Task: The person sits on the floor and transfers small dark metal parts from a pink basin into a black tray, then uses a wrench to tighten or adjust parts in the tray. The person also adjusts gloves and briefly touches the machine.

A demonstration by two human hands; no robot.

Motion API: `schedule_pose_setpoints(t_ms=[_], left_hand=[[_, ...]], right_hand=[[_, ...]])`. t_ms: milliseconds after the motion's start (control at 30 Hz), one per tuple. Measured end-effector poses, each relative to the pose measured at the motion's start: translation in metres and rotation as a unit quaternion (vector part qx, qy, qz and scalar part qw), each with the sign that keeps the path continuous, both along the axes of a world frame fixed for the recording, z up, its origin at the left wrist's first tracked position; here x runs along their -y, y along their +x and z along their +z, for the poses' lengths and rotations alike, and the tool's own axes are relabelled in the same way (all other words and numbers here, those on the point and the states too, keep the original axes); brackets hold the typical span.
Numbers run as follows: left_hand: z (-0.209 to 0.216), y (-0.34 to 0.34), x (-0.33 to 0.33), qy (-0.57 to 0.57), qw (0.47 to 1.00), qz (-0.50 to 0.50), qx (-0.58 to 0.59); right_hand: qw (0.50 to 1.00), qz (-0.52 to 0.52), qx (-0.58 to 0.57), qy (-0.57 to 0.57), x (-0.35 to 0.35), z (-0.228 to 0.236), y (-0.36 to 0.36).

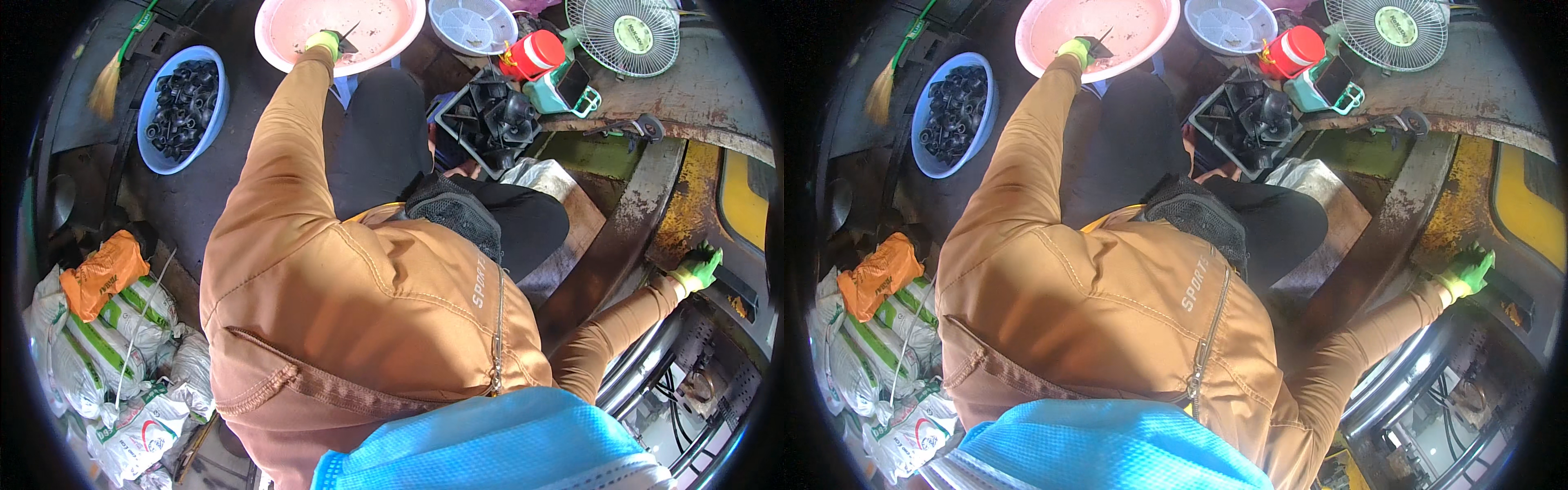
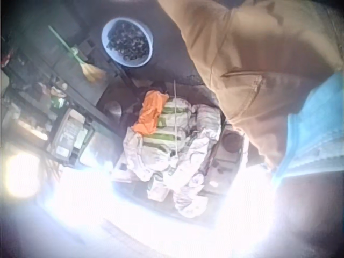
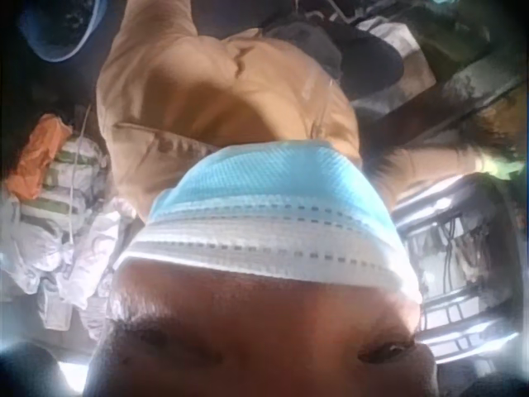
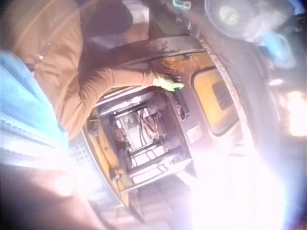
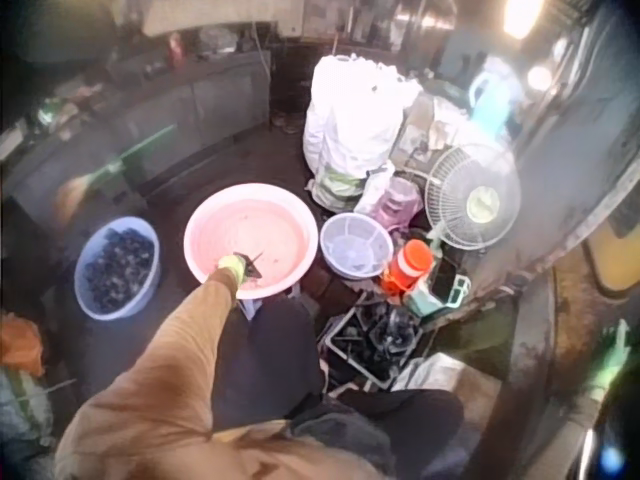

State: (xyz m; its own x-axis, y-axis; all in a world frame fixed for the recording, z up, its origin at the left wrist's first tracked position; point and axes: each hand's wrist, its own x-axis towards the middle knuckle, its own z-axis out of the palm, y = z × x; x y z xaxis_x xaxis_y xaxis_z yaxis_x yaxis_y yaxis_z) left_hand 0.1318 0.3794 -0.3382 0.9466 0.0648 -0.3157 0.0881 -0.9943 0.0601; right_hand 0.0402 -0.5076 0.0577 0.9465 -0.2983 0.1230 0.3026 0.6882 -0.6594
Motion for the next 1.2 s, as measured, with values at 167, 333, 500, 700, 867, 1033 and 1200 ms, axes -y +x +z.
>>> schedule_pose_setpoints(t_ms=[167,333,500,700,867,1033,1200], left_hand=[[0.075,-0.019,0.066,-0.470,0.854,0.214,0.061],[0.124,-0.061,0.194,-0.870,0.466,0.150,-0.056],[0.113,-0.086,0.294,-0.840,0.396,0.146,-0.341],[0.043,-0.122,0.321,-0.735,0.416,0.130,-0.520],[0.032,-0.129,0.320,-0.604,0.678,0.182,-0.379],[0.025,-0.128,0.311,-0.555,0.717,0.220,-0.360],[0.012,-0.134,0.302,-0.547,0.715,0.236,-0.365]], right_hand=[[0.872,-0.334,-0.034,-0.355,-0.066,0.003,-0.059],[0.465,-0.762,-0.089,-0.442,-0.187,-0.014,-0.117],[0.230,-0.667,0.165,-0.689,-0.239,-0.031,-0.134],[0.130,-0.718,0.030,-0.683,-0.182,0.044,-0.177],[-0.152,-0.676,-0.172,-0.700,-0.166,0.063,-0.223],[-0.206,-0.658,-0.177,-0.702,-0.178,0.062,-0.269],[-0.203,-0.635,-0.146,-0.731,-0.179,0.063,-0.282]])
